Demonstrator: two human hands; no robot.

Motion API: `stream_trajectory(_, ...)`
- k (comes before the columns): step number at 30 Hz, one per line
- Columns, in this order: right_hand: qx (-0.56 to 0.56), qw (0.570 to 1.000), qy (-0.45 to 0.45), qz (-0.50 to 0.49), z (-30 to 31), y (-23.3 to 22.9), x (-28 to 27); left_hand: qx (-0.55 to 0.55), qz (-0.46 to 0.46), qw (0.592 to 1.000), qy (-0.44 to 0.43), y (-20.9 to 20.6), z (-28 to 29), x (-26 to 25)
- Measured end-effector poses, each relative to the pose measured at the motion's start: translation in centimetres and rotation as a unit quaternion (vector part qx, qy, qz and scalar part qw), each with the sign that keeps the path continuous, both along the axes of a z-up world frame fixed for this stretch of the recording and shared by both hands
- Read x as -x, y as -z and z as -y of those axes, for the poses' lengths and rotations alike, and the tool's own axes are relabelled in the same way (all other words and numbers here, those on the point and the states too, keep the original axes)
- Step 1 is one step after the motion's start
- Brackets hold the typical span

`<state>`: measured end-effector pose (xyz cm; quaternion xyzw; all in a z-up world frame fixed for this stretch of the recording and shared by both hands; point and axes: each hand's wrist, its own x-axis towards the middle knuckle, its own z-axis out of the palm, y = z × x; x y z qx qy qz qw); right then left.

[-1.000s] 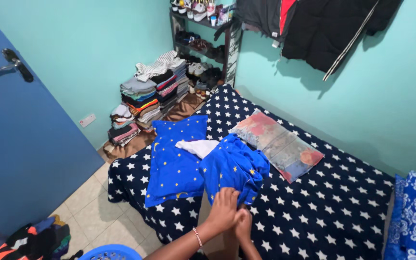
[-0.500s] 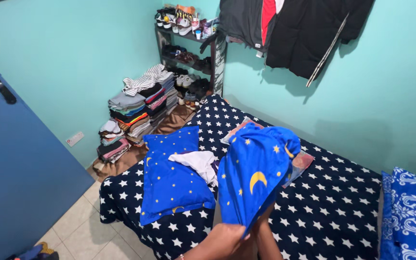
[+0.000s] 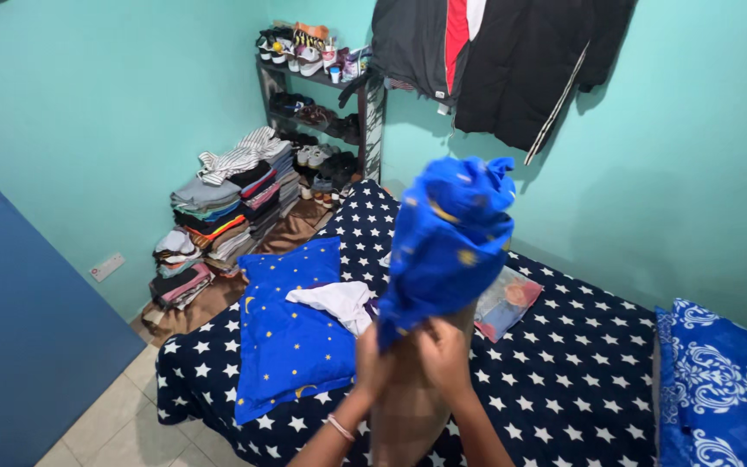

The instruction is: The person puts a pillow into a blue pillowcase by hand on a bed.

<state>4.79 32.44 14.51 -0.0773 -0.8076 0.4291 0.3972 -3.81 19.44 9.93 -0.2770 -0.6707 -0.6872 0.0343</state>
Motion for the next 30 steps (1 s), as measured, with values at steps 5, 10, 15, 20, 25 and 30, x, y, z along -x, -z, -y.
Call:
stream_trajectory(5,-0.119,0.946,0.267,-0.139,-6.7,0.8,-1.9,-0.072,0.175,0.981,-0.031,5.7,3.1,5.8)
stream_trajectory(10,0.406,0.885,-0.126,0.189,-14.1,10.3,-1.4,-0.164,0.163,0.973,-0.018,8.2,7.4,6.0)
stream_trajectory(15,0.488,0.84,-0.214,0.096,-7.7,7.0,-1.5,-0.132,0.249,0.959,-0.022,9.8,10.0,8.9)
stream_trajectory(20,0.408,0.88,-0.223,0.1,-0.4,2.2,-1.7,0.066,-0.122,0.939,-0.315,2.4,8.7,4.2)
stream_trajectory(25,0.344,0.912,-0.201,0.096,3.3,2.2,-2.4,0.103,-0.263,0.913,-0.293,-5.6,4.8,3.5)
stream_trajectory(30,0.357,0.914,-0.185,0.061,2.3,3.7,-2.4,0.109,-0.285,0.927,-0.216,-8.4,2.3,5.4)
